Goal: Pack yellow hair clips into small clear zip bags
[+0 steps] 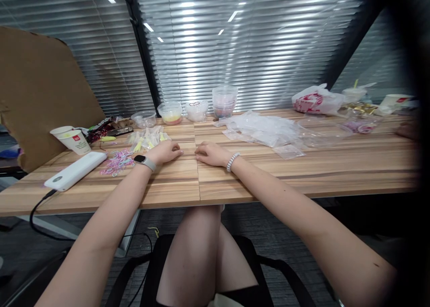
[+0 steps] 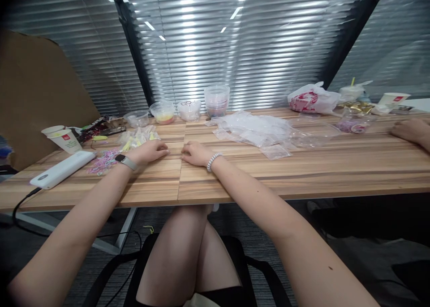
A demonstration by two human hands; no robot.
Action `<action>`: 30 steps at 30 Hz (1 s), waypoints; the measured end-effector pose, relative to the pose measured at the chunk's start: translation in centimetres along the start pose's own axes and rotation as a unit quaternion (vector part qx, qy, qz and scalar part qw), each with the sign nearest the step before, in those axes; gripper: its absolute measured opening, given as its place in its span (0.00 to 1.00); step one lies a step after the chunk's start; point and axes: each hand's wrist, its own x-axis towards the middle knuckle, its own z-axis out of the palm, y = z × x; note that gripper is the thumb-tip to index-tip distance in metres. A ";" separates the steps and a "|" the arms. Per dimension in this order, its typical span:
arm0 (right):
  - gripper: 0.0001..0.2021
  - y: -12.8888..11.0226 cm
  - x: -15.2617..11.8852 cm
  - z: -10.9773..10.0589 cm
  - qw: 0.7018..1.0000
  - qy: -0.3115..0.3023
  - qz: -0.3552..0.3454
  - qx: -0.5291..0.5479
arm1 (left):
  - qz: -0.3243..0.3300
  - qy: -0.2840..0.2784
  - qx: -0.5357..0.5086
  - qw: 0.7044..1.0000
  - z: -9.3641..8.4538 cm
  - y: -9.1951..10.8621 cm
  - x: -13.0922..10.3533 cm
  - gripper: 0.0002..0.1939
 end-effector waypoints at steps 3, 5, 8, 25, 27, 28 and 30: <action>0.19 -0.1 0.0 -0.1 1.000 -0.005 0.002 -0.001 | 0.001 -0.002 -0.003 1.000 0.0 0.1 0.0 0.23; 0.18 -0.3 -0.1 -0.2 1.000 -0.007 0.001 -0.003 | 0.003 0.000 -0.003 1.000 0.0 0.0 0.0 0.23; 0.18 -0.4 -0.1 -0.4 1.000 -0.010 0.003 -0.004 | 0.003 0.003 -0.005 1.000 0.2 -0.2 0.1 0.23; 0.18 -0.2 0.1 -0.1 1.000 -0.005 -0.003 -0.005 | 0.004 -0.001 0.000 1.000 0.2 -0.2 0.1 0.22; 0.18 -0.2 0.1 -0.1 1.000 -0.007 0.001 -0.002 | 0.001 -0.001 0.000 1.000 0.2 -0.2 0.1 0.22; 0.18 -0.2 0.1 -0.1 1.000 -0.008 0.003 -0.002 | -0.001 0.000 0.000 1.000 0.2 -0.3 0.1 0.22; 0.18 -0.3 0.0 -0.2 1.000 -0.010 0.006 -0.002 | -0.002 0.002 0.000 1.000 0.2 -0.3 0.1 0.21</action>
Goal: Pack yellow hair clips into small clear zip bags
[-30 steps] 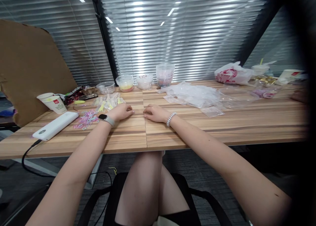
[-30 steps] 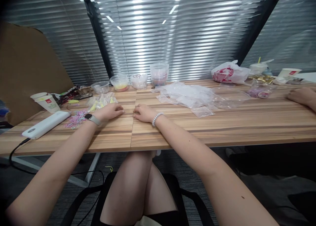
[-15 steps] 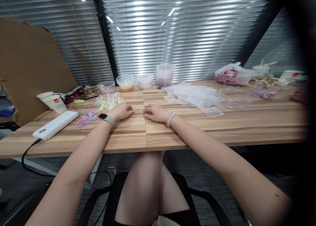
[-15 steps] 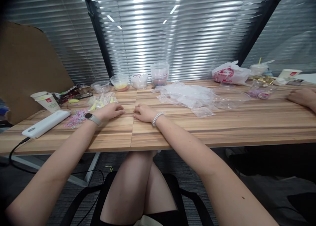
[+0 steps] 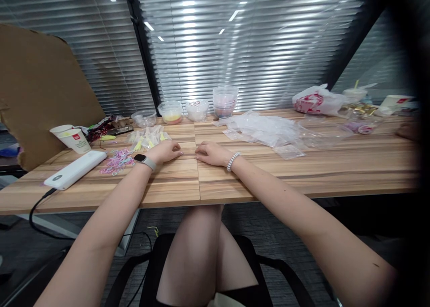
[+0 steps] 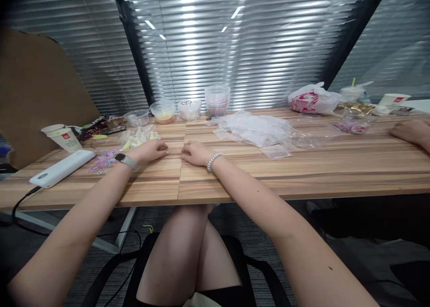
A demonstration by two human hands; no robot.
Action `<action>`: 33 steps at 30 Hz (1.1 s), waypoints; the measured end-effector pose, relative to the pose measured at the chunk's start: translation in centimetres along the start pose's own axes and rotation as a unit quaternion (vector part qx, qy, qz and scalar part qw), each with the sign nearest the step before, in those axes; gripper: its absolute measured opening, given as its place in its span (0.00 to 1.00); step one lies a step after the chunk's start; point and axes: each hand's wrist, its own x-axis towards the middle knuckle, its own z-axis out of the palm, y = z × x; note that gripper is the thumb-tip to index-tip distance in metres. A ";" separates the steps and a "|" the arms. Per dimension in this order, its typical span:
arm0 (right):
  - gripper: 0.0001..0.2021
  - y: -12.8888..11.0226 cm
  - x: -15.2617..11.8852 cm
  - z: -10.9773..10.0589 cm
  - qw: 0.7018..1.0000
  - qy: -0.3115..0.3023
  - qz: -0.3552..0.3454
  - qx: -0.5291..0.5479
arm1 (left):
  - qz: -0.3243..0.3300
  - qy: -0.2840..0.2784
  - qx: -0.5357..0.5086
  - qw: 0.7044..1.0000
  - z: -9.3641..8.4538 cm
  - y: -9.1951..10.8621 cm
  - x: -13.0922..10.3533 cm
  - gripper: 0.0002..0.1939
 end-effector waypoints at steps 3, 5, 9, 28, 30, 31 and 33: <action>0.18 -0.2 -0.1 -0.1 1.000 -0.001 0.002 -0.002 | 0.002 -0.002 -0.013 1.000 -0.1 0.0 0.0 0.21; 0.18 -0.2 -0.1 -0.2 1.000 -0.001 -0.001 -0.001 | 0.003 -0.005 -0.028 1.000 -0.1 0.0 0.0 0.20; 0.17 -0.2 -0.1 -0.1 1.000 0.002 -0.005 -0.002 | -0.007 -0.003 -0.031 0.999 -0.1 -0.2 0.1 0.21; 0.17 0.1 -0.1 0.1 1.000 0.011 0.006 -0.009 | -0.004 0.002 -0.023 1.000 -0.3 0.0 0.1 0.21; 0.17 0.0 -0.1 0.1 1.000 0.007 0.011 -0.012 | -0.003 0.004 -0.021 1.000 -0.3 0.0 0.1 0.21; 0.17 0.0 -0.1 0.0 1.000 0.008 0.012 -0.013 | -0.003 0.004 -0.019 1.000 -0.4 0.1 0.0 0.21; 0.17 0.0 -0.1 0.0 1.000 0.010 0.010 -0.015 | -0.002 0.003 -0.017 1.000 -0.4 0.1 0.1 0.22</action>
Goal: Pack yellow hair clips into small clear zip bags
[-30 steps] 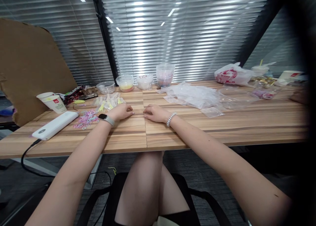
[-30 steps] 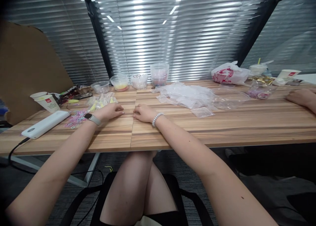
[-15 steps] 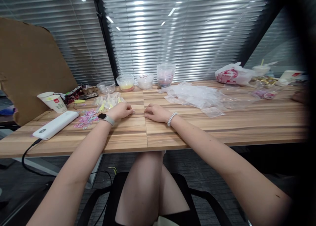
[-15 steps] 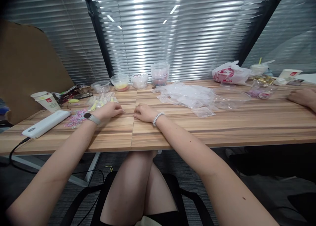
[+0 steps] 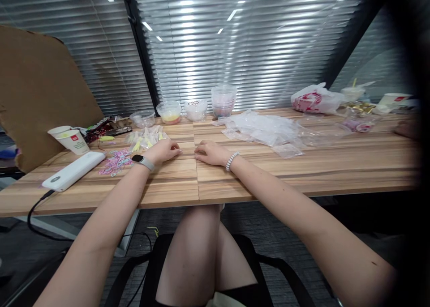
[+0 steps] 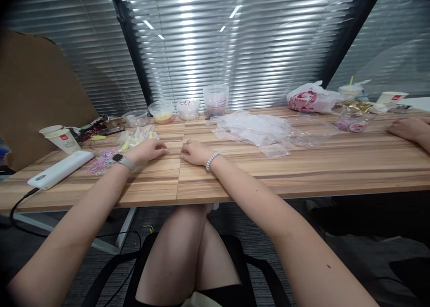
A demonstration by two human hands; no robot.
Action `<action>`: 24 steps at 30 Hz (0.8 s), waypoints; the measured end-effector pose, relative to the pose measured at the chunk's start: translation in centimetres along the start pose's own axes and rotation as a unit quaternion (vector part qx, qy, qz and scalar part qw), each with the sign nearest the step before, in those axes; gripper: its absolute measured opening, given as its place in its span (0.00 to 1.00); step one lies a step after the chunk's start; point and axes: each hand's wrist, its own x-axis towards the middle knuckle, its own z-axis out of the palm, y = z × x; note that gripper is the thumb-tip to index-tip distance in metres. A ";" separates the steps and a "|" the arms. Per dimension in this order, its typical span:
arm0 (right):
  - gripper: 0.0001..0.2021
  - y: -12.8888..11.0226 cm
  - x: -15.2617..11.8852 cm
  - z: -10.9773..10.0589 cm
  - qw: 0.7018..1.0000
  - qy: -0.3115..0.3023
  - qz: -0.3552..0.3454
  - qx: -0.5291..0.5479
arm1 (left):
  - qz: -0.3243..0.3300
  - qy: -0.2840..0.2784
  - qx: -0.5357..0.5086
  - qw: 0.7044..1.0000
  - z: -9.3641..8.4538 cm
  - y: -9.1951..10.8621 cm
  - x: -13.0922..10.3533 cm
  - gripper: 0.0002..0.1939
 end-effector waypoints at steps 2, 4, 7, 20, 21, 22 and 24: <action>0.18 0.0 0.0 0.0 1.000 0.003 -0.005 -0.002 | 0.001 0.001 0.002 1.000 0.1 0.0 0.1 0.22; 0.18 0.0 0.0 0.0 1.000 0.004 -0.007 -0.005 | 0.003 0.004 0.006 1.000 0.2 -0.1 0.2 0.22; 0.17 -0.1 -0.1 -0.2 1.000 -0.001 -0.007 -0.013 | 0.016 0.010 0.012 1.000 0.6 -0.3 0.3 0.22; 0.16 -0.8 -0.1 -1.1 0.999 -0.004 -0.006 -0.040 | 0.019 0.000 0.023 1.000 0.8 -0.5 0.3 0.23; 0.16 -0.8 -0.1 -1.1 0.999 -0.003 -0.005 -0.039 | 0.019 0.001 0.019 1.000 0.8 -0.5 0.3 0.23; 0.16 -0.8 -0.1 -1.1 0.999 -0.002 -0.005 -0.037 | 0.018 0.003 0.015 1.000 0.8 -0.5 0.3 0.22; 0.16 -0.7 -0.1 -1.0 0.999 0.000 -0.007 -0.038 | 0.017 0.003 0.007 1.000 0.7 -0.5 0.3 0.22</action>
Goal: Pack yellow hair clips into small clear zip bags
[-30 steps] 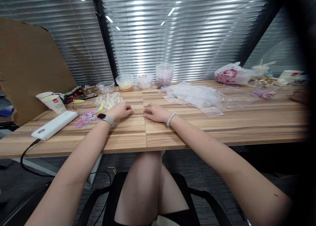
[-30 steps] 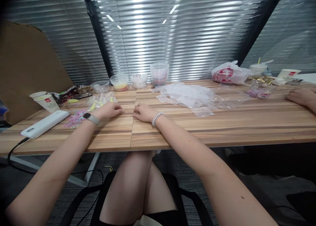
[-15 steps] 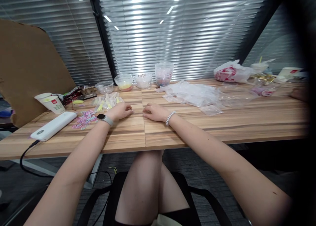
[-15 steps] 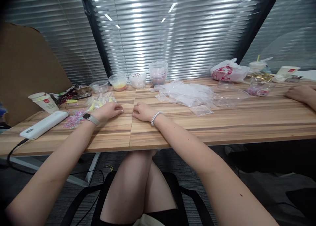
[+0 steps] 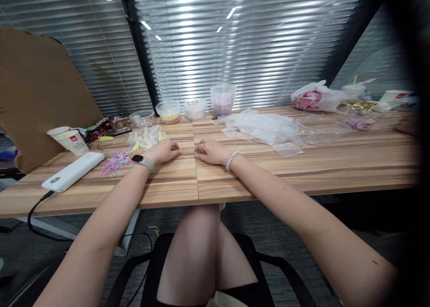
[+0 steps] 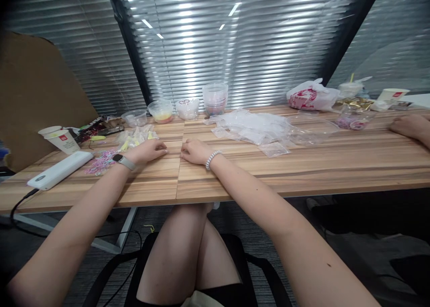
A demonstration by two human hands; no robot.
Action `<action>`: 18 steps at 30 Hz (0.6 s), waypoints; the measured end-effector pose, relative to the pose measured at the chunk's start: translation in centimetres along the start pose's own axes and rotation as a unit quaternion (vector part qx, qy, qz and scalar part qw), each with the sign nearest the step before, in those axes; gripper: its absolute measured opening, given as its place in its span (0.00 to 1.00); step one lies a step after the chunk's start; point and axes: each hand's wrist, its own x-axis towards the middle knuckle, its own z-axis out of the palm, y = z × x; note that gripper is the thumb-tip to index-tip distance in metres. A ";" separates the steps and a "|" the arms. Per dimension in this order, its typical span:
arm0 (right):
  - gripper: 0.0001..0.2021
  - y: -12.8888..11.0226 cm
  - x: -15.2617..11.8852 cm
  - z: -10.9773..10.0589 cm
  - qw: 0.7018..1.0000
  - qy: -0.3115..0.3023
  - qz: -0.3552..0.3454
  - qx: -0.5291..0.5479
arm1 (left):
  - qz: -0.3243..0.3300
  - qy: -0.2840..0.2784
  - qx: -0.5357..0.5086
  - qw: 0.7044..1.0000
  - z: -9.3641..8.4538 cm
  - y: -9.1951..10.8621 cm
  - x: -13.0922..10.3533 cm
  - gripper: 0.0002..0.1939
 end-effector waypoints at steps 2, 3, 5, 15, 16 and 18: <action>0.16 0.0 0.0 0.0 1.000 0.001 -0.002 -0.004 | 0.000 -0.001 -0.005 1.000 -0.1 0.0 0.0 0.22; 0.16 0.0 0.0 0.0 1.000 0.003 -0.002 -0.006 | 0.001 -0.001 -0.006 1.000 -0.1 0.0 0.0 0.22; 0.16 0.0 0.0 0.0 1.000 0.004 -0.003 -0.005 | 0.002 -0.002 -0.004 1.000 -0.1 0.0 0.0 0.22; 0.16 0.1 -0.1 0.0 1.000 0.008 -0.001 0.000 | 0.004 -0.003 0.000 1.000 -0.3 0.3 -0.2 0.21; 0.16 0.2 -0.1 0.0 1.000 0.009 -0.006 -0.001 | 0.002 -0.003 0.000 1.000 -0.3 0.3 -0.2 0.21; 0.16 0.2 -0.1 0.1 1.000 0.010 -0.011 -0.003 | 0.000 -0.006 0.002 1.000 -0.4 0.4 -0.2 0.21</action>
